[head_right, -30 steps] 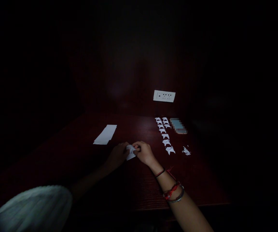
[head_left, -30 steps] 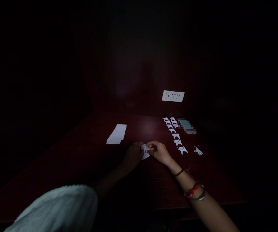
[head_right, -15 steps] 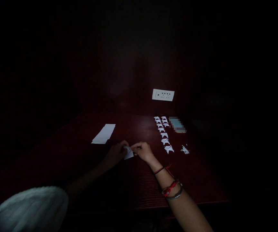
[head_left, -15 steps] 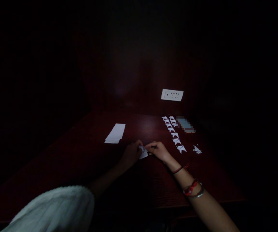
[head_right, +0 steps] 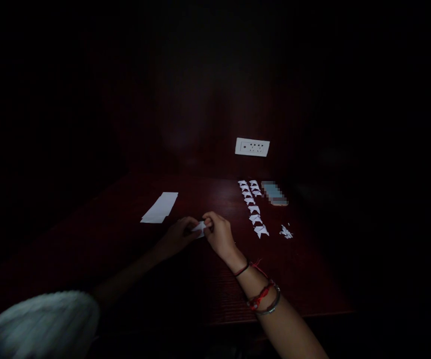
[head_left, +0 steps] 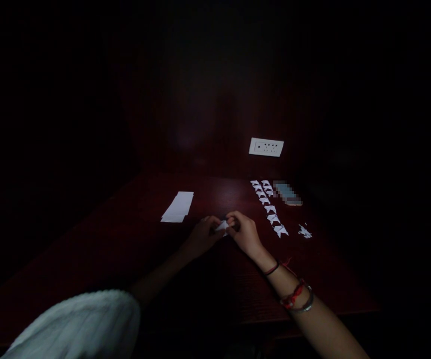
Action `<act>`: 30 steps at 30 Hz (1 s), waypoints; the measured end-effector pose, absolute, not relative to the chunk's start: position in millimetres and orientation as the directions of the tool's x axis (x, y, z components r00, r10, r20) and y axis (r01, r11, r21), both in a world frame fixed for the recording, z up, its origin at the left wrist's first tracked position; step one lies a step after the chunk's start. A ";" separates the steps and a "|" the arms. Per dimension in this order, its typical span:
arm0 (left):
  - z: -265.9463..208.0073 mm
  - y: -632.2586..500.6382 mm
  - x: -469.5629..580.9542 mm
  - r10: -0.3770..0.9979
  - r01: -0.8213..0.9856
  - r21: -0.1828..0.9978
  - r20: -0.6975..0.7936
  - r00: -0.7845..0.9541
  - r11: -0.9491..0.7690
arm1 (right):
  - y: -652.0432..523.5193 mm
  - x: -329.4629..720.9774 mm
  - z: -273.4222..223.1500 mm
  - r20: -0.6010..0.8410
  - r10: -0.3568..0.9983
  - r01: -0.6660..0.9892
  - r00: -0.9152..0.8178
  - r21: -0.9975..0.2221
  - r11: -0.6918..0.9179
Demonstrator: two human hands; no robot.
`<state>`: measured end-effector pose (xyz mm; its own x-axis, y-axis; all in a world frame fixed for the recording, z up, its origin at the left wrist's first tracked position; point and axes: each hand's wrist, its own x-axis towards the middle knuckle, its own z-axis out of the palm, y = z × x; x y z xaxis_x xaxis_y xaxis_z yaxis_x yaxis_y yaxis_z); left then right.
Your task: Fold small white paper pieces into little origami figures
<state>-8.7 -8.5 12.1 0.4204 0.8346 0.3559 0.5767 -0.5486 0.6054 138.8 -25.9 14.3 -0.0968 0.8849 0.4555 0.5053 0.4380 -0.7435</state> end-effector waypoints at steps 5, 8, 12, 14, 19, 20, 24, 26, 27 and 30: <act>19.3 -10.3 -9.3 0.843 0.521 0.664 0.397 0.364 -0.537 | -36.0 137.1 29.7 0.556 0.821 0.568 -0.133 -0.636 0.523; 23.6 -13.8 -8.7 0.842 0.514 0.668 0.407 0.354 -0.539 | -36.9 137.0 32.2 0.572 0.813 0.590 -0.107 -0.622 0.515; 27.6 -17.9 -7.2 0.811 0.524 0.620 0.446 0.378 -0.585 | -35.3 137.7 31.9 0.555 0.827 0.587 -0.089 -0.641 0.494; 28.3 -18.5 -7.0 0.805 0.528 0.608 0.453 0.383 -0.594 | -35.1 137.8 32.2 0.551 0.829 0.586 -0.098 -0.641 0.496; 28.3 -18.2 -7.1 0.812 0.554 0.595 0.448 0.374 -0.582 | -36.9 137.1 34.8 0.558 0.823 0.579 -0.106 -0.639 0.507; 28.3 -18.3 -7.1 0.816 0.560 0.594 0.444 0.370 -0.578 | -37.4 137.1 35.3 0.562 0.820 0.576 -0.107 -0.638 0.512; 28.4 -19.0 -6.9 0.815 0.557 0.595 0.450 0.366 -0.579 | -38.5 137.2 37.0 0.567 0.816 0.580 -0.110 -0.630 0.516; 28.3 -19.3 -7.0 0.805 0.545 0.594 0.464 0.370 -0.592 | -38.7 137.2 37.3 0.574 0.811 0.579 -0.110 -0.626 0.522; 28.2 -19.3 -7.0 0.801 0.541 0.592 0.470 0.371 -0.598 | -38.8 137.1 37.4 0.581 0.806 0.577 -0.111 -0.623 0.528; 27.7 -19.5 -7.4 0.796 0.545 0.582 0.481 0.367 -0.604 | -39.2 136.8 37.8 0.588 0.799 0.578 -0.128 -0.610 0.542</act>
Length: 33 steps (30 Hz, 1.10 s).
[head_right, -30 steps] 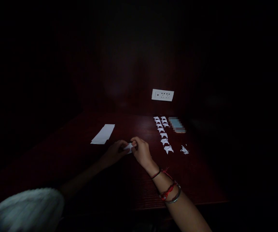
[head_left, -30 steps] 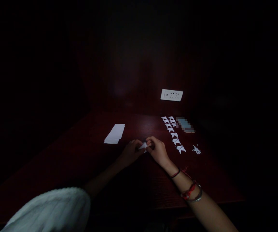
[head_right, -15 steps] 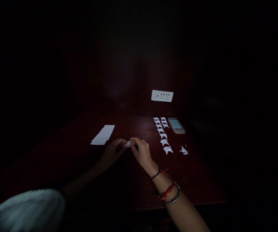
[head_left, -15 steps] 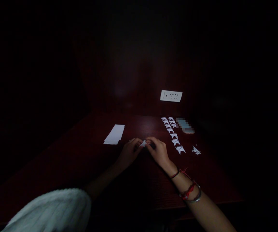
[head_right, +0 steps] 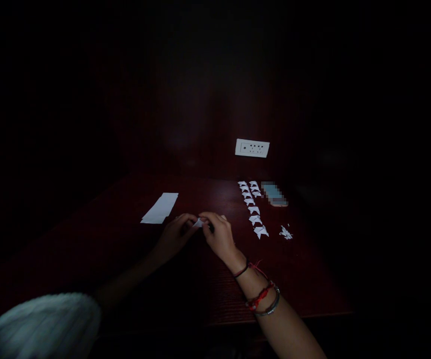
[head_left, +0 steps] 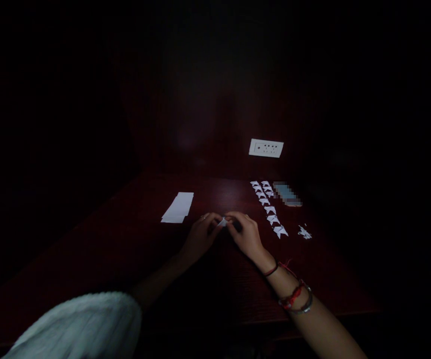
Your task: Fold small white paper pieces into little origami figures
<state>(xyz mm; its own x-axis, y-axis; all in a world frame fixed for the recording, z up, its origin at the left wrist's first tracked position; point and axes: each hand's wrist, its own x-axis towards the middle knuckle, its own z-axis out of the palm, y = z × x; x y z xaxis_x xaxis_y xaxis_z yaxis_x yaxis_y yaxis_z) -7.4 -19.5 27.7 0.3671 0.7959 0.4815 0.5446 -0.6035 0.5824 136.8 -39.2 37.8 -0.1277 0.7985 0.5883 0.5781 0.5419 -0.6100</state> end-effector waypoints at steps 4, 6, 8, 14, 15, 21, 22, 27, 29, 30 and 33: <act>26.9 -19.9 -7.9 0.794 0.556 0.569 0.484 0.369 -0.606 | -39.8 136.6 39.1 0.569 0.802 0.593 -0.182 -0.587 0.551; 26.6 -20.3 -7.9 0.786 0.560 0.555 0.489 0.378 -0.615 | -39.7 136.8 39.3 0.567 0.801 0.592 -0.192 -0.584 0.555; 26.2 -20.8 -7.6 0.776 0.564 0.537 0.495 0.391 -0.627 | -39.3 137.1 38.6 0.563 0.809 0.592 -0.170 -0.598 0.540; 24.7 -21.3 -6.2 0.774 0.560 0.537 0.488 0.403 -0.630 | -37.0 137.9 33.6 0.570 0.813 0.556 -0.118 -0.641 0.530; 24.7 -21.4 -6.3 0.775 0.558 0.541 0.486 0.403 -0.629 | -36.7 138.1 33.0 0.577 0.808 0.551 -0.119 -0.639 0.537; 25.8 -22.6 -7.0 0.777 0.540 0.559 0.479 0.408 -0.629 | -35.7 139.4 32.7 0.591 0.790 0.559 -0.162 -0.604 0.568; 25.7 -22.8 -7.1 0.778 0.541 0.560 0.479 0.407 -0.628 | -35.5 139.7 32.9 0.591 0.787 0.561 -0.175 -0.597 0.573; 24.6 -22.9 -8.2 0.766 0.532 0.553 0.498 0.406 -0.641 | -34.3 141.4 33.3 0.586 0.776 0.558 -0.232 -0.574 0.600; 24.5 -22.9 -8.6 0.761 0.526 0.552 0.503 0.409 -0.647 | -34.1 141.7 33.5 0.586 0.778 0.559 -0.224 -0.576 0.596; 24.5 -22.8 -8.7 0.760 0.526 0.550 0.504 0.411 -0.649 | -34.1 141.7 33.5 0.587 0.780 0.563 -0.217 -0.578 0.591; 23.9 -22.0 -8.9 0.760 0.545 0.534 0.508 0.405 -0.647 | -34.1 141.3 33.5 0.585 0.782 0.583 -0.214 -0.566 0.583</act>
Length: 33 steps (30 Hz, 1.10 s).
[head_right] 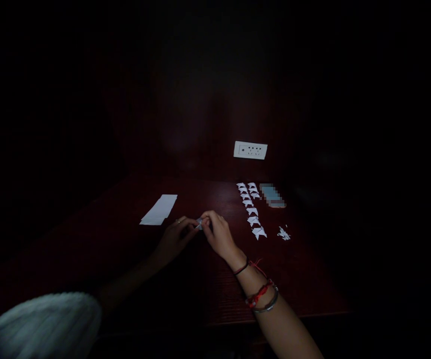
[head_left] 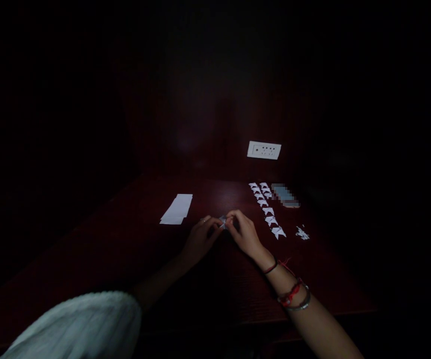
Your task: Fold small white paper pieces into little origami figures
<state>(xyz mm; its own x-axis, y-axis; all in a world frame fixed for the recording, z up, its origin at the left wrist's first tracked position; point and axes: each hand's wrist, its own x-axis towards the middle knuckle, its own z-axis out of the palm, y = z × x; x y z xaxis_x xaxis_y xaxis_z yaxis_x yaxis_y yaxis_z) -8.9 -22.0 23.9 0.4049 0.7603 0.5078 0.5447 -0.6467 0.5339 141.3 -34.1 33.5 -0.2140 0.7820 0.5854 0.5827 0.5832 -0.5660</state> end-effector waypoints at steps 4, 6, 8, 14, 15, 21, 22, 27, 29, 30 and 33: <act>21.2 -19.9 -9.1 0.755 0.595 0.477 0.513 0.408 -0.646 | -33.1 140.5 31.7 0.572 0.785 0.621 -0.238 -0.532 0.576; 20.1 -19.0 -8.7 0.742 0.619 0.437 0.534 0.406 -0.653 | -32.1 140.1 30.3 0.558 0.789 0.646 -0.257 -0.508 0.570; 19.9 -18.5 -7.7 0.724 0.644 0.396 0.573 0.384 -0.655 | -30.9 139.6 28.9 0.541 0.798 0.674 -0.266 -0.488 0.555; 22.9 -17.8 -4.4 0.699 0.657 0.320 0.551 0.457 -0.682 | -29.1 137.5 24.8 0.524 0.827 0.707 -0.206 -0.504 0.496; 23.1 -17.5 -4.3 0.703 0.653 0.322 0.528 0.477 -0.685 | -29.0 137.4 24.1 0.526 0.828 0.707 -0.196 -0.509 0.491; 19.7 -14.2 -5.7 0.733 0.644 0.386 0.517 0.442 -0.661 | -29.8 137.9 23.8 0.527 0.831 0.696 -0.176 -0.531 0.484; 19.1 -13.7 -6.1 0.735 0.636 0.400 0.519 0.437 -0.660 | -30.0 138.0 24.5 0.525 0.831 0.692 -0.182 -0.532 0.488; 18.7 -13.1 -7.3 0.733 0.592 0.451 0.536 0.419 -0.668 | -30.3 138.5 26.1 0.516 0.835 0.682 -0.191 -0.542 0.491; 19.5 -13.6 -7.0 0.733 0.587 0.458 0.541 0.412 -0.668 | -29.8 138.5 25.3 0.514 0.837 0.683 -0.191 -0.543 0.489; 19.9 -13.9 -6.8 0.733 0.586 0.459 0.541 0.412 -0.668 | -29.6 138.3 24.8 0.512 0.837 0.682 -0.192 -0.543 0.490; 21.0 -14.8 -6.4 0.733 0.582 0.463 0.541 0.412 -0.668 | -29.5 137.5 24.1 0.502 0.841 0.666 -0.201 -0.560 0.493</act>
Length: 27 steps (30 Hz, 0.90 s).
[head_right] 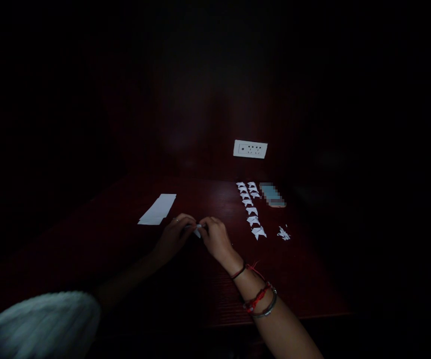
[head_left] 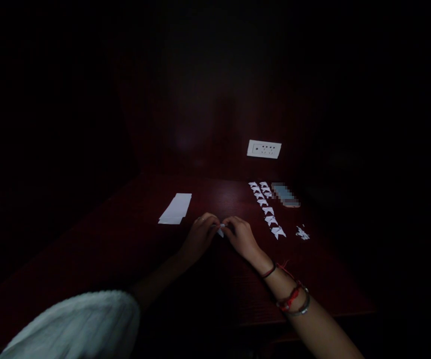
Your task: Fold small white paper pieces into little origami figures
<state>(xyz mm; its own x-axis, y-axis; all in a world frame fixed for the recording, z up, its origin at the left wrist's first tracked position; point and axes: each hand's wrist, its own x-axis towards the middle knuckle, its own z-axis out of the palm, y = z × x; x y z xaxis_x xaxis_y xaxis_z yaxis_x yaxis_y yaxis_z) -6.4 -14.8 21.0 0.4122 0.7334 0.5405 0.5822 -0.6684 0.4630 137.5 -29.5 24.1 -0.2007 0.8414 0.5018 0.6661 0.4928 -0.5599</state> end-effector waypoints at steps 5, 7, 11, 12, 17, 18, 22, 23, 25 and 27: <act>20.5 -14.0 -7.5 0.739 0.582 0.466 0.521 0.427 -0.666 | -30.4 138.0 24.8 0.465 0.862 0.629 -0.201 -0.613 0.478; 19.9 -13.2 -8.4 0.746 0.583 0.474 0.503 0.436 -0.660 | -30.3 139.0 24.5 0.440 0.876 0.621 -0.197 -0.636 0.459; 19.8 -11.9 -10.1 0.760 0.557 0.518 0.485 0.433 -0.649 | -29.3 140.6 23.1 0.418 0.884 0.602 -0.211 -0.657 0.454; 19.8 -11.6 -10.4 0.761 0.541 0.537 0.484 0.432 -0.648 | -29.0 140.8 22.8 0.424 0.880 0.596 -0.216 -0.656 0.462; 17.4 -9.5 -12.2 0.810 0.443 0.684 0.423 0.406 -0.579 | -27.4 140.6 21.3 0.455 0.871 0.597 -0.187 -0.651 0.468; 16.3 -9.0 -12.7 0.825 0.422 0.720 0.394 0.404 -0.551 | -26.9 140.7 20.9 0.449 0.875 0.600 -0.182 -0.654 0.461; 11.6 -6.4 -14.8 0.854 0.339 0.824 0.294 0.428 -0.454 | -24.9 141.9 18.2 0.419 0.892 0.618 -0.169 -0.660 0.427; 10.6 -5.6 -15.3 0.856 0.320 0.841 0.280 0.434 -0.437 | -24.5 142.3 17.5 0.414 0.896 0.621 -0.161 -0.663 0.418; 9.3 -3.7 -16.1 0.862 0.288 0.868 0.256 0.438 -0.405 | -23.9 143.0 16.2 0.397 0.906 0.617 -0.147 -0.679 0.398; 8.8 -1.5 -17.1 0.871 0.261 0.893 0.232 0.434 -0.367 | -23.2 143.4 14.9 0.373 0.917 0.593 -0.145 -0.709 0.382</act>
